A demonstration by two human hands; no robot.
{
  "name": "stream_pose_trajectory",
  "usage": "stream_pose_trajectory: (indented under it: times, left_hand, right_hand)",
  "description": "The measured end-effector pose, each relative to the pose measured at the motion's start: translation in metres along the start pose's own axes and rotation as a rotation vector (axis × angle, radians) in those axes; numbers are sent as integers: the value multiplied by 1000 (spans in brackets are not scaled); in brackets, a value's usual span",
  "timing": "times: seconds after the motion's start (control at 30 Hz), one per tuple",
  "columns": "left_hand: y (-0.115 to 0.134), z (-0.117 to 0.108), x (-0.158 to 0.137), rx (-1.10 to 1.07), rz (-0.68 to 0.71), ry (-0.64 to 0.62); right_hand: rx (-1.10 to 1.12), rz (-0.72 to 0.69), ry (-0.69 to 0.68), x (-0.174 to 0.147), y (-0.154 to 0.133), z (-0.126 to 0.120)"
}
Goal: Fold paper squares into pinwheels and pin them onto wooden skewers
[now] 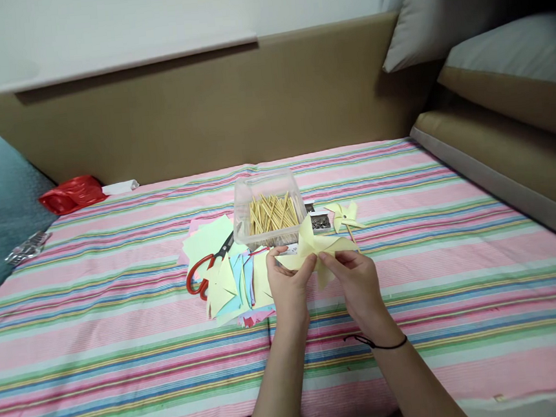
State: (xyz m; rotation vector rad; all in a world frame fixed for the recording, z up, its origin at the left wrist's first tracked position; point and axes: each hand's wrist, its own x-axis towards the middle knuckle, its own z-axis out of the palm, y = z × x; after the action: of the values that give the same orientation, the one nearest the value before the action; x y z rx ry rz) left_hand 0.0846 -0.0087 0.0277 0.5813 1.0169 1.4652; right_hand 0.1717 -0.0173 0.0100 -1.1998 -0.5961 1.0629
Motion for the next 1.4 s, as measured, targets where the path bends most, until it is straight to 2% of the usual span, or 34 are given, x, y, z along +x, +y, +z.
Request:
stream_pose_trajectory:
  times: [0.17, 0.53, 1.03, 1.4]
  left_hand:
    - [1, -1, 0, 24, -30, -48]
    - [2, 1, -1, 45, -2, -3]
    - [2, 0, -1, 32, -1, -17]
    - [3, 0, -1, 38, -2, 0]
  right_hand:
    - [-10, 1, 11, 1, -1, -2]
    - [-43, -4, -42, 3, -4, -4]
    - [-76, -52, -29, 2, -2, -4]
    - [-56, -29, -48, 2, -2, -5]
